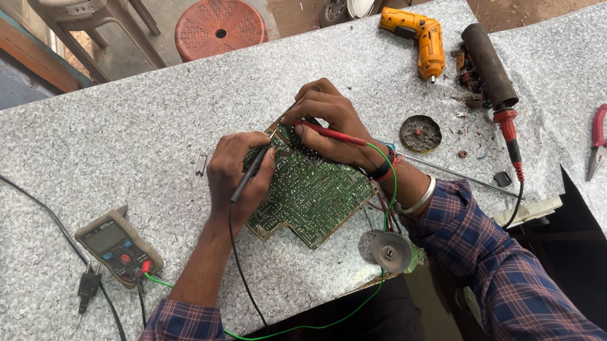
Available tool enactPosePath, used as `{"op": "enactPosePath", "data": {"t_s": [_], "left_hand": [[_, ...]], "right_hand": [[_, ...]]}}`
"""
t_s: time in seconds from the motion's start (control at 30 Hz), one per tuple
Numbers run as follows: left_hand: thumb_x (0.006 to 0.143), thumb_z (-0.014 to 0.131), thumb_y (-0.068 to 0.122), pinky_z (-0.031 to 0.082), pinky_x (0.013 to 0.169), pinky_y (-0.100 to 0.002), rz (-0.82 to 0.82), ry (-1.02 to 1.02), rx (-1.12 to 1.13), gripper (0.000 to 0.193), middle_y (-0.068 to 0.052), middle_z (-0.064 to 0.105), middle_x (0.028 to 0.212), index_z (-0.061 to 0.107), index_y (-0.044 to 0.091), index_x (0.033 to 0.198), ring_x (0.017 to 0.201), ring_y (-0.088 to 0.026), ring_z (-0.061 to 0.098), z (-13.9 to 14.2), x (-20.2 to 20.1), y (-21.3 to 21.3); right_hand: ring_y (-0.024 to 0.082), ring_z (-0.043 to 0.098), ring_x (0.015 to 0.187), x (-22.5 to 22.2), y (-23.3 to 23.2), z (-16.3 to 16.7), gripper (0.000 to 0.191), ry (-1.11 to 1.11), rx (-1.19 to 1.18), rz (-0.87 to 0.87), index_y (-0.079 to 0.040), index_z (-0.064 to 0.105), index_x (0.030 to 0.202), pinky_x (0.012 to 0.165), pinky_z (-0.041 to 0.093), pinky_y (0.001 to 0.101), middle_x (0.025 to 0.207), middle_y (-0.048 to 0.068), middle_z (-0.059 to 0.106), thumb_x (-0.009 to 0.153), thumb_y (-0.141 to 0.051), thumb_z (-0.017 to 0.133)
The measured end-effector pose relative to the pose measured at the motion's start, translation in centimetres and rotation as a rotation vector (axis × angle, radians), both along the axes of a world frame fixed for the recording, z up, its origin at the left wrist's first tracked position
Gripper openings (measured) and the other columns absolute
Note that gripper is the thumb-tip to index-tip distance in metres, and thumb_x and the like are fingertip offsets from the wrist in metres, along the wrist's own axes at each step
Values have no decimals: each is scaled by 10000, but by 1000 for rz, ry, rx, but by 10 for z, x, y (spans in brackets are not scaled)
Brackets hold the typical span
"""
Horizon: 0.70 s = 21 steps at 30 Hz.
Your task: The person uses a multimeter to test points on a green circuit board. They hold the board with one hand and probe various solder joints and traces with the multimeter probes, moving the probes across different areas of the board throughout the clip.
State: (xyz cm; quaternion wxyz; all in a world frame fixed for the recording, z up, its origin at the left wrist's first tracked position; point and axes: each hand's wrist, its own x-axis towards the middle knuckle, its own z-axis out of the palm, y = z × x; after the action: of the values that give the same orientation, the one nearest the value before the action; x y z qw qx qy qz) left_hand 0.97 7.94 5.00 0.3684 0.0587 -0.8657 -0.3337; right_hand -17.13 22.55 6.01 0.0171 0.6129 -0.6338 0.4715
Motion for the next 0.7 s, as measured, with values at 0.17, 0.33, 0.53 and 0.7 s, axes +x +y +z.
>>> {"op": "enactPosePath", "data": {"t_s": [0.17,0.33,0.53,0.7], "left_hand": [[887,746,80,557,866,-403,3,-6,-14,182,-85,728,1021,666,74,1050,987,-289,686,1,-1,0],[885,747,85,556,867,-407,4,0,-29,190,-85,727,1019,664,75,1056,984,-288,682,0,-2,-1],[887,743,85,557,864,-407,9,0,-40,187,-81,730,1024,666,82,1057,986,-291,680,-1,-1,0],[895,740,81,562,842,-394,5,-12,-18,178,-68,731,1016,662,85,1056,969,-267,681,0,-2,1]], "right_hand": [[278,613,1123,1,0,1,220,-20,17,-1,-73,755,1065,1004,502,412,1035,62,730,864,-128,686],[275,612,1126,1,0,2,221,-19,21,2,-76,756,1065,1008,501,409,1038,61,730,863,-127,682],[278,609,1129,1,-1,0,221,-19,25,0,-78,758,1059,1008,500,412,1032,59,729,856,-127,685],[282,607,1138,0,0,-1,212,-24,28,-2,-82,758,1038,1012,503,415,1020,59,722,843,-126,688]]}}
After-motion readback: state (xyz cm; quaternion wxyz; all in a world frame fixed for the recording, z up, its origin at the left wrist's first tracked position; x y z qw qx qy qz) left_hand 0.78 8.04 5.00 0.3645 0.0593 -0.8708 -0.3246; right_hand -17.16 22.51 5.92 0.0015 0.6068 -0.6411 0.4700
